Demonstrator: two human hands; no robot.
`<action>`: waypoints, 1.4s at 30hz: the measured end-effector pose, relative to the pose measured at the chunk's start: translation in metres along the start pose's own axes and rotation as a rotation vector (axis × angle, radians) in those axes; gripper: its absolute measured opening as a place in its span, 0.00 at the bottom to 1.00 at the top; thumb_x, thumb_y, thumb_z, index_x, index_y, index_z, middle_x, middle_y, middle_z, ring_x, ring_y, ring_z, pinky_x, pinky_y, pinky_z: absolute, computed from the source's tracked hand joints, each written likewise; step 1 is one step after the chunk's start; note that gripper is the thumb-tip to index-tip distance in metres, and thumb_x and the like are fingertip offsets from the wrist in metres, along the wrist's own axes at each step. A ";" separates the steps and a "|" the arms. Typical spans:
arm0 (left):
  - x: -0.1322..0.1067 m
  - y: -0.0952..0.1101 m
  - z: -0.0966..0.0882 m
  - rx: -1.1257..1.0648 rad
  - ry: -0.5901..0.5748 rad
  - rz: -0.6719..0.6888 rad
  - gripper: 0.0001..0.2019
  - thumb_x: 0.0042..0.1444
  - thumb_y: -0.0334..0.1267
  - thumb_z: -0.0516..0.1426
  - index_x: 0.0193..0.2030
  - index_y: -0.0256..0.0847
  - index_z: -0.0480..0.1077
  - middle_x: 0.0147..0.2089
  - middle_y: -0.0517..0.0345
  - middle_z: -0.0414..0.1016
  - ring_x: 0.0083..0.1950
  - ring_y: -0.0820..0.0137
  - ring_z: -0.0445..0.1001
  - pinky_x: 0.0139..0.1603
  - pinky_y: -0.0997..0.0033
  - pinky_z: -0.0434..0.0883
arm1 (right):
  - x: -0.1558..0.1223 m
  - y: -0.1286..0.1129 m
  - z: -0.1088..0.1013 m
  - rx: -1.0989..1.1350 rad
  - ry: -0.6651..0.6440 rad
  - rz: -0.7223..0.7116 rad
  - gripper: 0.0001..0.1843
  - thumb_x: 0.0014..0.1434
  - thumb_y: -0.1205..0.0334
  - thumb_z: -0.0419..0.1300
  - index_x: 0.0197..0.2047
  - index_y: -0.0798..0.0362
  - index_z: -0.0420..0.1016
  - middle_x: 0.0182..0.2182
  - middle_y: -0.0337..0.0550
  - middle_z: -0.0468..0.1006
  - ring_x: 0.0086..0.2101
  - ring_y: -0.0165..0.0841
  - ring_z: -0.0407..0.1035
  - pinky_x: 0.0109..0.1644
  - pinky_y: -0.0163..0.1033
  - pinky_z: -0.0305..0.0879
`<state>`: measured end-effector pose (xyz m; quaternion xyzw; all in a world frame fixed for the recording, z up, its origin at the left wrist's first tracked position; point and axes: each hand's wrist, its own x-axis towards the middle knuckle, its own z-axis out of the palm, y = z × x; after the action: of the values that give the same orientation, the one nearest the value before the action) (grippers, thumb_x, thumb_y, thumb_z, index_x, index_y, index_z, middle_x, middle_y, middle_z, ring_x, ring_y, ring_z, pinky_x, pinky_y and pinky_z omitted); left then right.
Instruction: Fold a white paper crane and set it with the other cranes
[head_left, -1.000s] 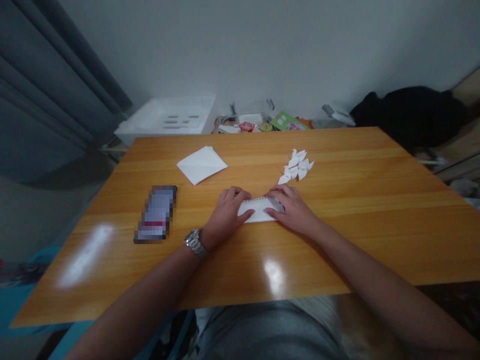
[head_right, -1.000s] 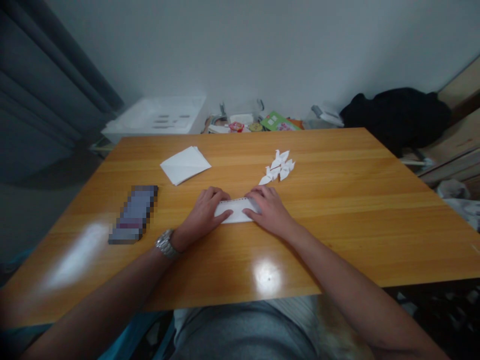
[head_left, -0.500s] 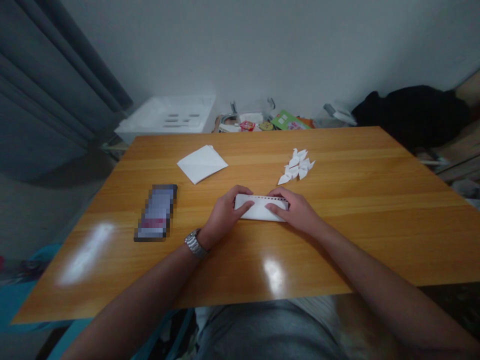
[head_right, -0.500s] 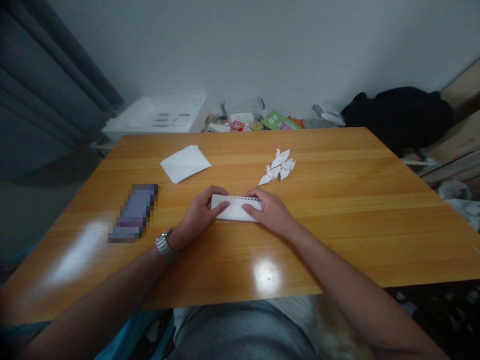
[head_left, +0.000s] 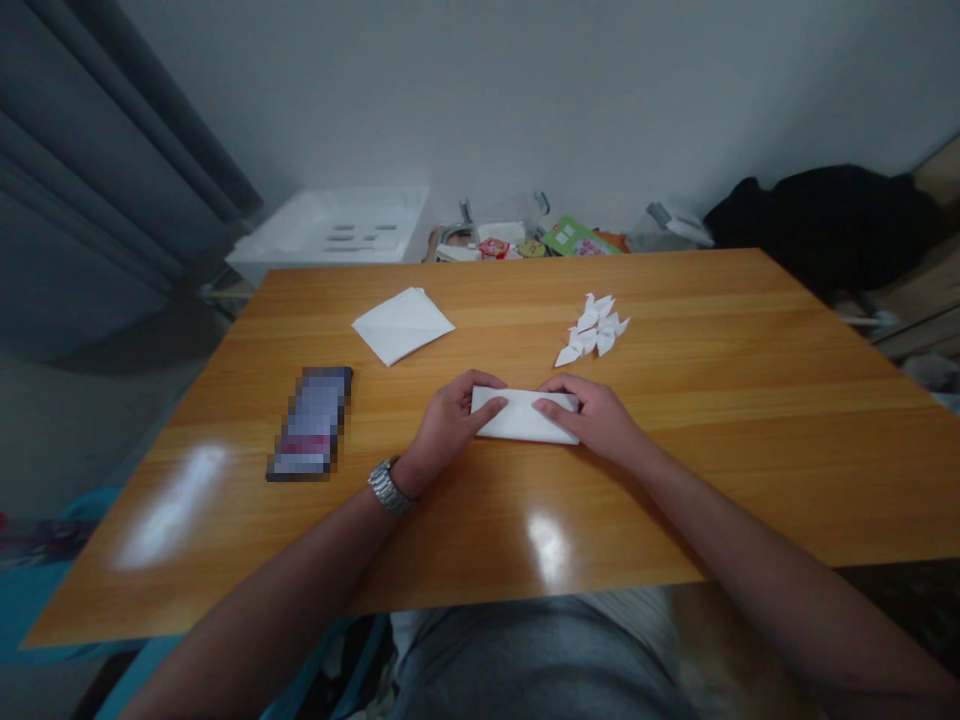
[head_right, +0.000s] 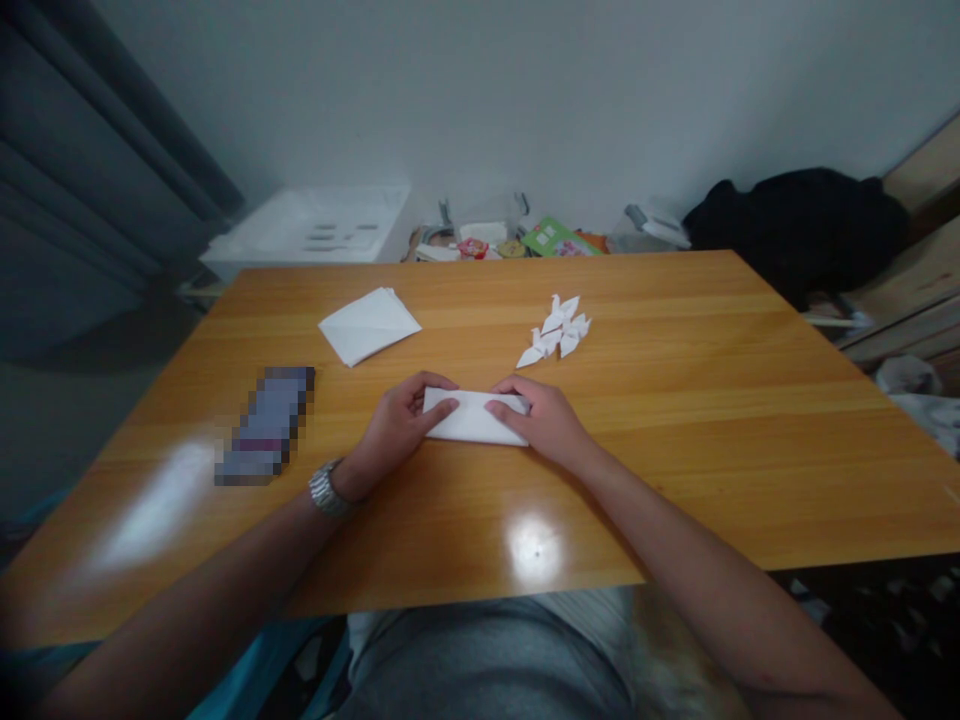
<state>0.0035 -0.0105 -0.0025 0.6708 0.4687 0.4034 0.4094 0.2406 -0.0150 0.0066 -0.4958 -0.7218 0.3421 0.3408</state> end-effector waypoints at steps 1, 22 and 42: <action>0.000 0.000 0.000 -0.005 -0.001 0.009 0.13 0.60 0.45 0.63 0.47 0.40 0.75 0.44 0.54 0.80 0.40 0.67 0.77 0.39 0.70 0.73 | 0.000 0.000 0.000 0.004 0.004 -0.002 0.11 0.62 0.52 0.63 0.42 0.51 0.79 0.36 0.41 0.82 0.34 0.36 0.74 0.38 0.39 0.67; -0.001 -0.004 0.002 -0.030 0.001 0.014 0.15 0.61 0.45 0.63 0.51 0.40 0.76 0.48 0.51 0.81 0.44 0.67 0.78 0.41 0.70 0.74 | 0.000 0.000 -0.001 0.023 0.041 -0.008 0.11 0.61 0.53 0.65 0.42 0.50 0.81 0.38 0.42 0.83 0.37 0.36 0.75 0.42 0.39 0.68; -0.001 0.000 0.002 0.009 0.019 0.019 0.13 0.60 0.45 0.63 0.48 0.41 0.79 0.46 0.53 0.82 0.43 0.66 0.78 0.45 0.68 0.74 | 0.000 0.002 0.000 0.014 0.040 -0.010 0.11 0.60 0.53 0.65 0.43 0.50 0.81 0.38 0.42 0.84 0.37 0.36 0.75 0.42 0.39 0.68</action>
<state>0.0049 -0.0118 -0.0037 0.6731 0.4680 0.4116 0.3982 0.2419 -0.0142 0.0047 -0.4963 -0.7151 0.3355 0.3603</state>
